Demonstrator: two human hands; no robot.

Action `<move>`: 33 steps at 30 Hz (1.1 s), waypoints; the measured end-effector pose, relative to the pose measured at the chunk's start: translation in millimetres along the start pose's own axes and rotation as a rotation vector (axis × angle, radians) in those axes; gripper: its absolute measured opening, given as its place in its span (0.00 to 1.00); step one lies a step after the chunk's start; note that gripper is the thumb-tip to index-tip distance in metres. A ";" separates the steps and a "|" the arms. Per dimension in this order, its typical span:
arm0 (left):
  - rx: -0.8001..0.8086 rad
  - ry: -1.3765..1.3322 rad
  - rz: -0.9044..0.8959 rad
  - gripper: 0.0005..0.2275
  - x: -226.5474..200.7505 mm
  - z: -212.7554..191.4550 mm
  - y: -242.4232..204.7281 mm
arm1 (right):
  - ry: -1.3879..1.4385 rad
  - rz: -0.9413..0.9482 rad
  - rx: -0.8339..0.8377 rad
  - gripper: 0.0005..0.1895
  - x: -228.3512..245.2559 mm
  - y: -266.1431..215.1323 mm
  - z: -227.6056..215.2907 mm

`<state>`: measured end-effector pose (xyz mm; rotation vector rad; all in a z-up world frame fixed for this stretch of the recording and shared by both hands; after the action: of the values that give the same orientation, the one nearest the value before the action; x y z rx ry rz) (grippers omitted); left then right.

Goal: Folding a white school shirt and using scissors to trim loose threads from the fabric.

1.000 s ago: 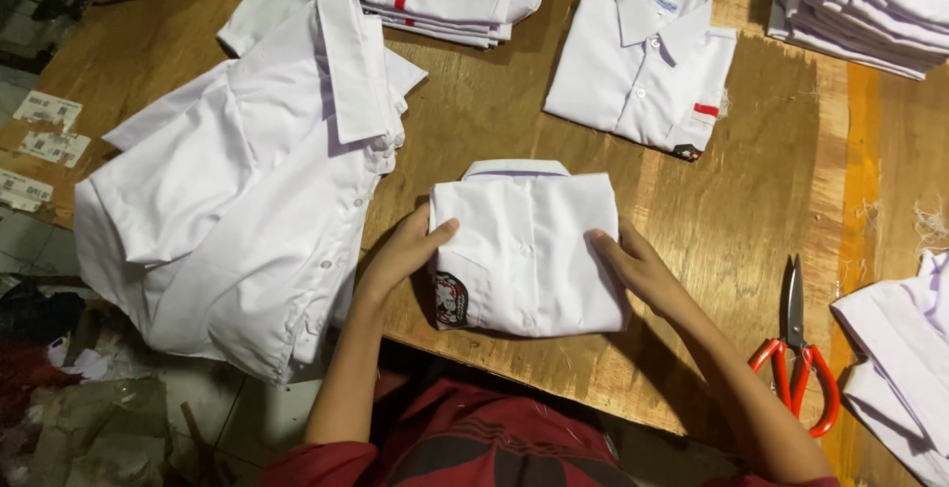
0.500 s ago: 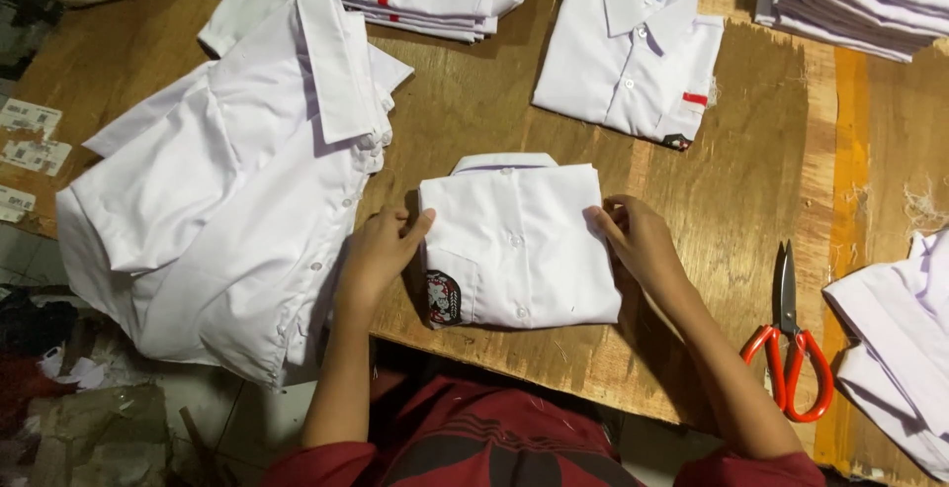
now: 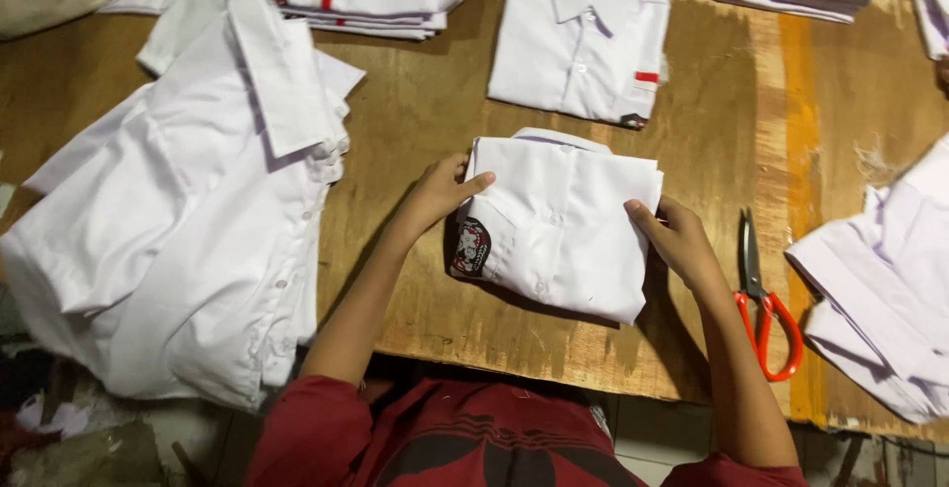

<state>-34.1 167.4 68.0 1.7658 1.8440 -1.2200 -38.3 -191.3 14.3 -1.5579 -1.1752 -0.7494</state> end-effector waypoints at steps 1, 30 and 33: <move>0.013 0.004 0.010 0.30 4.0 5.8 8.5 | 0.004 0.006 -0.015 0.29 3.1 -5.4 -1.4; -0.164 -0.051 0.015 0.17 2.8 -9.0 50.8 | -0.895 -1.095 0.165 0.26 70.7 -47.1 164.4; -0.227 -0.016 0.049 0.15 26.2 0.2 68.1 | -0.870 -1.072 0.197 0.25 70.8 -43.2 161.8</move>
<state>23.9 176.2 24.6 1.6622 1.8375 -0.9616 -69.4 -14.5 42.8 -0.9875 -2.7271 -0.5430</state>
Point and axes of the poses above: each hand's wrist, its own y-axis towards the middle knuckle, its own z-axis out of the palm, x = y × z, the point moved 7 cm from there along y, towards the middle knuckle, and after that the axes turned 11 degrees about y, right-handed, at the moved point
